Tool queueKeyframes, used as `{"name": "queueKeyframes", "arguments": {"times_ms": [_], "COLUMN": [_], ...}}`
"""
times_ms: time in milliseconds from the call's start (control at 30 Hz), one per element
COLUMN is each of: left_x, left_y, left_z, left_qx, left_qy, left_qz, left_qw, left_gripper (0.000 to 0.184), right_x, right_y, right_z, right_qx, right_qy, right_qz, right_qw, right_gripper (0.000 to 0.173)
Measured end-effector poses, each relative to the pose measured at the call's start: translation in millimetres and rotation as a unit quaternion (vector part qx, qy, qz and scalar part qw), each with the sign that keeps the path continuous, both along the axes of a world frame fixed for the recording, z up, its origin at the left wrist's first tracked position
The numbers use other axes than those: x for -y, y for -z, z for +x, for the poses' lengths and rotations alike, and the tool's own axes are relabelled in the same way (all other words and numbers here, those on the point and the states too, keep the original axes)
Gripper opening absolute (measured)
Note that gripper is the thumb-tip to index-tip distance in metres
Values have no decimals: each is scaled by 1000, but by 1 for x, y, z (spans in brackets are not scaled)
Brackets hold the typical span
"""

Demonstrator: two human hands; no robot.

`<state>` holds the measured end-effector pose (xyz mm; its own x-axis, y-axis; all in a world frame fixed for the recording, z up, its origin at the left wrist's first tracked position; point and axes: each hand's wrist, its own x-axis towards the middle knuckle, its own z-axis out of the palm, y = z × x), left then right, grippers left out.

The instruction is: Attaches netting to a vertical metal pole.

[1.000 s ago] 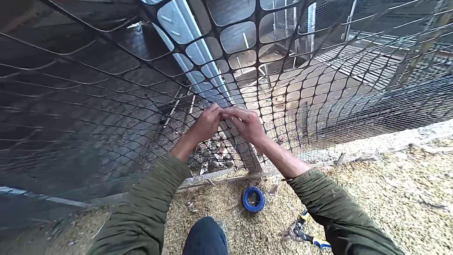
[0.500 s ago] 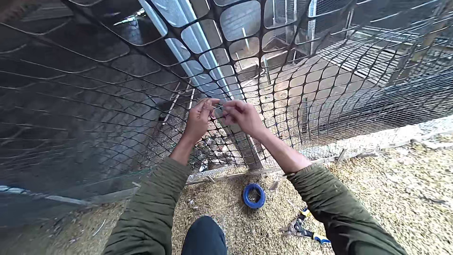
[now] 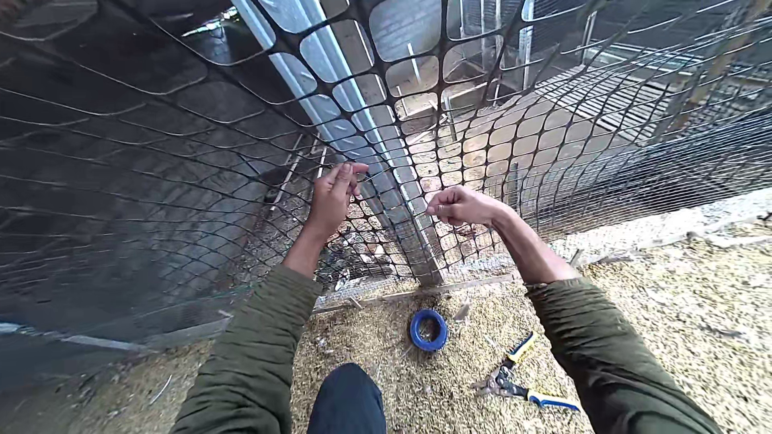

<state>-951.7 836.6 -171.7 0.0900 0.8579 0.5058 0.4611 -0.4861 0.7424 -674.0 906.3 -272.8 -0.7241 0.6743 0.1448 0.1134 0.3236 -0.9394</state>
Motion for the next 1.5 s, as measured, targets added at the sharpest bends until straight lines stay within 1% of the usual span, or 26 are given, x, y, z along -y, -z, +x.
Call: {"name": "queueKeyframes", "arguments": {"times_ms": [67,100,133,200,267,333,400,500,567,700,800,833,900,967,1033,1100,1167,1267,1400,1500], "left_x": [0,0,0,0,1,2,2,3,8,12,14,15,14,16,17,16,17,11,16,19], "left_y": [-1,-1,-1,-2,-3,-3,-2,1,1,3,4,3,4,3,3,4,4,6,1,-1], "left_z": [0,0,0,-1,0,0,0,0,2,6,10,11,11,14,15,14,12,11,11,9], "left_qx": [1,1,-1,-7,-7,-4,-6,-36,-77,-113,-130,-133,-127,-119,-114,-117,-134,-161,-217,-252], "left_qy": [1,4,6,8,10,13,11,-1,-32,-53,-62,-66,-70,-74,-72,-70,-71,-78,-88,-101], "left_qz": [2,2,2,4,5,3,7,24,29,60,70,68,67,46,40,47,54,104,123,126], "left_qw": [1000,1000,1000,1000,1000,1000,1000,999,996,990,987,987,987,989,990,990,987,978,964,954], "left_gripper": [39,38,38,38,38,38,38,37,38,37,38,38,39,40,41,40,40,36,34,34], "right_x": [6,12,17,31,44,48,46,45,43,37,47,52,54,48,47,47,48,46,44,43], "right_y": [-13,-19,-23,-32,-40,-46,-49,-51,-50,-52,-56,-57,-53,-45,-44,-45,-47,-47,-49,-50], "right_z": [4,2,-2,-18,-40,-63,-83,-105,-114,-120,-117,-116,-117,-121,-121,-120,-118,-116,-113,-113], "right_qx": [116,141,140,57,-52,-143,-197,-229,-241,-278,-253,-240,-220,-220,-221,-235,-247,-253,-240,-233], "right_qy": [17,32,55,140,211,233,231,224,219,211,244,247,243,243,235,220,195,158,139,140], "right_qz": [70,97,123,184,249,302,318,291,276,219,233,241,276,312,306,268,204,131,99,88], "right_qw": [991,985,981,971,944,913,898,902,904,911,907,907,903,892,896,908,927,945,956,958], "right_gripper": [26,27,29,27,21,23,28,28,25,20,18,20,22,22,26,26,24,20,25,24]}}
